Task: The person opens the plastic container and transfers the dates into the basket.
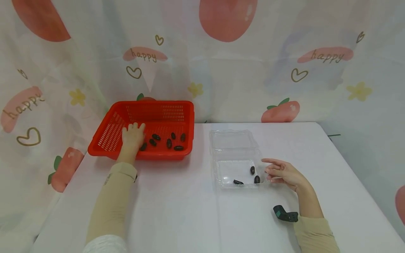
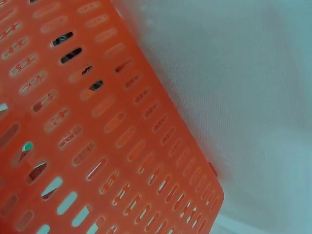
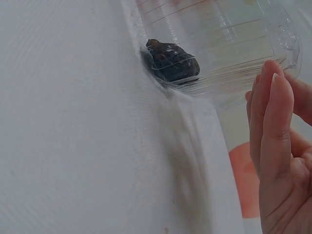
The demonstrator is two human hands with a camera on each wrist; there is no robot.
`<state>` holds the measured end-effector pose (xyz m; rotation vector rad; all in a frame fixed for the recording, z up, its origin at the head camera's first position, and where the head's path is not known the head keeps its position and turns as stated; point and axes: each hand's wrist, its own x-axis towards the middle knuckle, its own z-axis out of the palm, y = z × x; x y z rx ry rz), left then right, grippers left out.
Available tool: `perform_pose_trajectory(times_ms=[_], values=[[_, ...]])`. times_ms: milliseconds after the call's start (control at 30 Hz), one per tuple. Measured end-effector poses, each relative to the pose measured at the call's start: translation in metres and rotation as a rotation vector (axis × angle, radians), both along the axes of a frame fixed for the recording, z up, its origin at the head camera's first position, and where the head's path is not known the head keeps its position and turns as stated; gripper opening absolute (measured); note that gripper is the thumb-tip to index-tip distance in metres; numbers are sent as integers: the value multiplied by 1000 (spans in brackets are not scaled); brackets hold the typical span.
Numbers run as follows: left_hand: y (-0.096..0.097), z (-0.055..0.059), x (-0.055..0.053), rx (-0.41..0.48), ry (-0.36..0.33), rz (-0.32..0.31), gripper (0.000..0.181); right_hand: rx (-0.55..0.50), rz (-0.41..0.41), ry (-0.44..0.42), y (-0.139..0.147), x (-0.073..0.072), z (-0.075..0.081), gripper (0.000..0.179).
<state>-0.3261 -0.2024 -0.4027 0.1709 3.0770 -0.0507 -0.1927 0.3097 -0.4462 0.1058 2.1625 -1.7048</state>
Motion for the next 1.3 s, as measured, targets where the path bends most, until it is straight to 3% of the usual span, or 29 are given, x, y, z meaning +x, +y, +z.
perform_pose_trajectory(times_ms=[167,333,567,767,1100,1300], values=[[5,5,-1,27,104,-32,37,13,-3,0,0,0,1,54],[32,22,2,60,250,-109,34,10,-4,1,0,1,2,52],[88,42,19,56,383,-272,35,13,2,10,0,2,2,51],[131,37,38,36,482,-456,32,13,4,17,0,2,2,52],[188,15,66,13,389,-766,31,-39,10,5,0,2,2,50],[210,-3,79,-60,318,-870,34,-45,15,5,1,2,2,52]])
